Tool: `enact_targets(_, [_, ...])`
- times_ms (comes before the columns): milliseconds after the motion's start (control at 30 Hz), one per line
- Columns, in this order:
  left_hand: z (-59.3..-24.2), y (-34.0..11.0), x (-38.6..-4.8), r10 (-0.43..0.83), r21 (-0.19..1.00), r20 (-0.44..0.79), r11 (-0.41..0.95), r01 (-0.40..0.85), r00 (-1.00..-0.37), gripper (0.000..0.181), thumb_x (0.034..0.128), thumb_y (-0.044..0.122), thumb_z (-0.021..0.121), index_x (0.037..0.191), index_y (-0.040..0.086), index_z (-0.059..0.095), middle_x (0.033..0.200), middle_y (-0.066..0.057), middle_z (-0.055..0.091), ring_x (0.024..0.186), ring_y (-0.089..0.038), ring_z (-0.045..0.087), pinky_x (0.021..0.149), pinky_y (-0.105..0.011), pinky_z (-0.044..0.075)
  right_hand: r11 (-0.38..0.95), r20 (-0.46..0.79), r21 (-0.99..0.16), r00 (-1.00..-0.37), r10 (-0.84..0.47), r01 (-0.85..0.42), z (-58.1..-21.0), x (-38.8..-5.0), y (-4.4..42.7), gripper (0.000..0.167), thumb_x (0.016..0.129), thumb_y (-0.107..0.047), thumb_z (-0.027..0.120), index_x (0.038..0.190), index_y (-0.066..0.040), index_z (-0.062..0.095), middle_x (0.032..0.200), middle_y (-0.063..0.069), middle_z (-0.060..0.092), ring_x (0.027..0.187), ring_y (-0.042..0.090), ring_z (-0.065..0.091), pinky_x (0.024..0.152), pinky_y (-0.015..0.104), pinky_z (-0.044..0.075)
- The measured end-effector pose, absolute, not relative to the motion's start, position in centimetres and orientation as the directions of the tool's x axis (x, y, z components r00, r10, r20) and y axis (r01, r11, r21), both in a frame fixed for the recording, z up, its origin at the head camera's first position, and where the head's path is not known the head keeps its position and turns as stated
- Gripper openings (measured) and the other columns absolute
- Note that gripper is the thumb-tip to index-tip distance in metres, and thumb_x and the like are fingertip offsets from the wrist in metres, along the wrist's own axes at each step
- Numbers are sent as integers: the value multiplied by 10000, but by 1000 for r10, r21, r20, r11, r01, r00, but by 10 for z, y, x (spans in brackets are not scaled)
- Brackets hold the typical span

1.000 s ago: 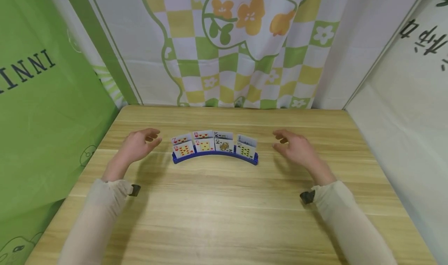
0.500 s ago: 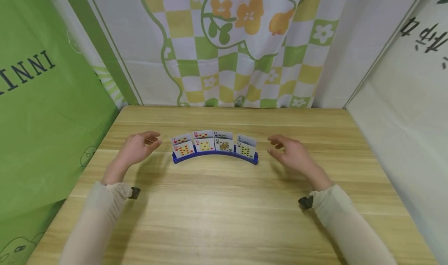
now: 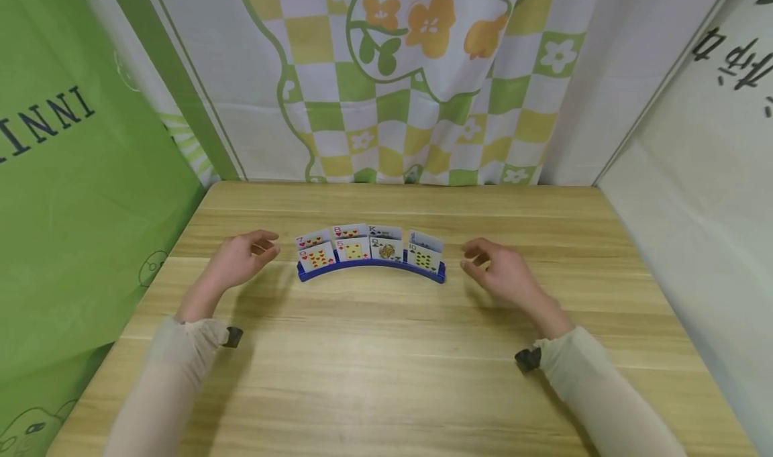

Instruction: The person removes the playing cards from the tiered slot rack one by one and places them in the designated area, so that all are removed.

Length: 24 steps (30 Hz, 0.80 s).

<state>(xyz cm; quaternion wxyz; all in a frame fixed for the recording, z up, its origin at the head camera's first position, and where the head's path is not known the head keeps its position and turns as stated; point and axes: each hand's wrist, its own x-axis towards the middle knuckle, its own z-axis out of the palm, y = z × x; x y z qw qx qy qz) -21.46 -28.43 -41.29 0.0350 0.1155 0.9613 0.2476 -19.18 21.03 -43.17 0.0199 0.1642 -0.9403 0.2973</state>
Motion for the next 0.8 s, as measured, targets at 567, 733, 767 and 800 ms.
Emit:
enact_targets(567, [-426,-282,-205,241,572,-63,804,163,-969,412,995,236,602,1327,-7,587,1117,-205,710,1000,-347,679,861,-487,548,725,213,-602,-942,-259,-335,-433,-183,195,249,936,-225,675,1130,-70,680,995,56,759,849,209,701,720,380,552])
enact_targets(733, [-430,-281,-205,246,576,-65,801,165,-967,419,991,257,613,1321,-1,598,1115,-198,717,988,-334,688,857,-476,552,717,209,-612,-943,-260,-334,-430,-181,190,249,937,-215,672,1136,-66,678,1014,63,754,854,208,694,744,402,559])
enact_targets(767, [-431,-281,-205,247,577,-65,800,165,-967,418,990,260,614,1318,0,600,1113,-197,717,984,-331,689,854,-474,553,716,208,-614,-943,-259,-332,-430,-181,189,248,936,-213,673,1135,-65,678,1015,64,754,853,208,693,746,403,561])
enact_targets(800, [-432,-280,-205,246,578,-64,799,165,-967,415,989,260,616,1314,2,603,1111,-197,717,981,-330,689,852,-472,554,713,208,-617,-943,-258,-332,-430,-181,189,249,937,-210,673,1136,-61,678,1014,66,753,853,208,691,749,404,564])
